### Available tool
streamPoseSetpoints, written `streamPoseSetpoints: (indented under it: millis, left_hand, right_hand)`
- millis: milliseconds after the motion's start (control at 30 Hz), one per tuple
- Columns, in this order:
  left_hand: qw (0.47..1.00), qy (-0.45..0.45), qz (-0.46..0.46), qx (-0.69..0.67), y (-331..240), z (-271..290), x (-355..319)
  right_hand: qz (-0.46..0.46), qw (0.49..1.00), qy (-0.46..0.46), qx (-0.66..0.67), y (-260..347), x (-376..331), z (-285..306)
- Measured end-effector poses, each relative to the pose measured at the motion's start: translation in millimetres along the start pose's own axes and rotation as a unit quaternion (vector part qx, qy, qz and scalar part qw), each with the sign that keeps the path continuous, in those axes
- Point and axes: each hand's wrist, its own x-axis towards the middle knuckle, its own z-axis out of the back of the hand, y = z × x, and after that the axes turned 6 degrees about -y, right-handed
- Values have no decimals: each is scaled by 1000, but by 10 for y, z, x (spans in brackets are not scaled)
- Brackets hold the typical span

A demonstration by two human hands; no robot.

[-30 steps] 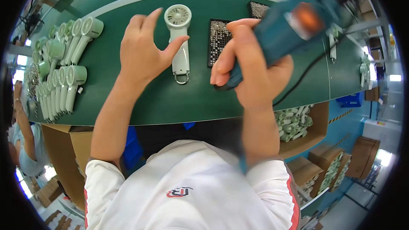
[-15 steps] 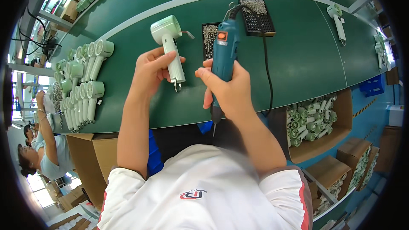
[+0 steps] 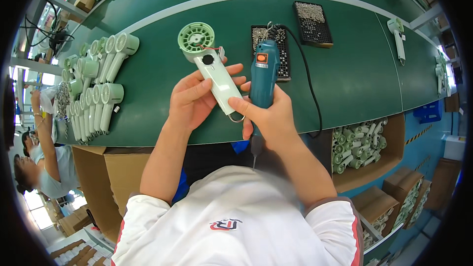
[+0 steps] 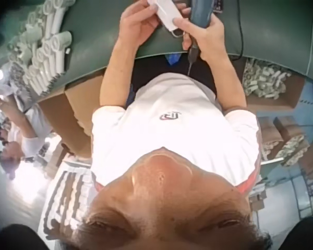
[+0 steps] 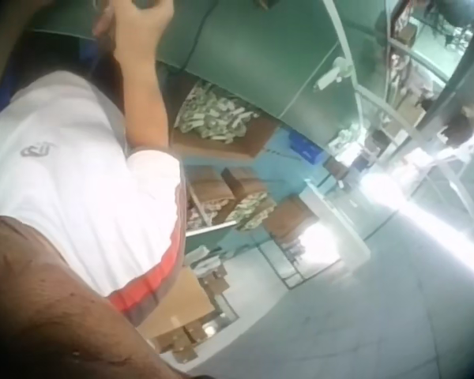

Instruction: Assembling components of small portable fans using an electric screwdriver at a production line station.

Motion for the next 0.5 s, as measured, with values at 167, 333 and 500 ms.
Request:
streamPoseSetpoints:
  millis: [167, 333, 500]
  left_hand:
    - [989, -56, 35, 131, -133, 230, -69]
    - [796, -206, -8, 570, -646, 384, -55]
    - [789, 12, -241, 564, -838, 824, 298]
  right_hand:
    - [37, 997, -48, -44, -154, -56, -77]
    - [31, 994, -74, -80, -240, -95, -94]
    - [23, 987, -84, -135, -248, -74, -192]
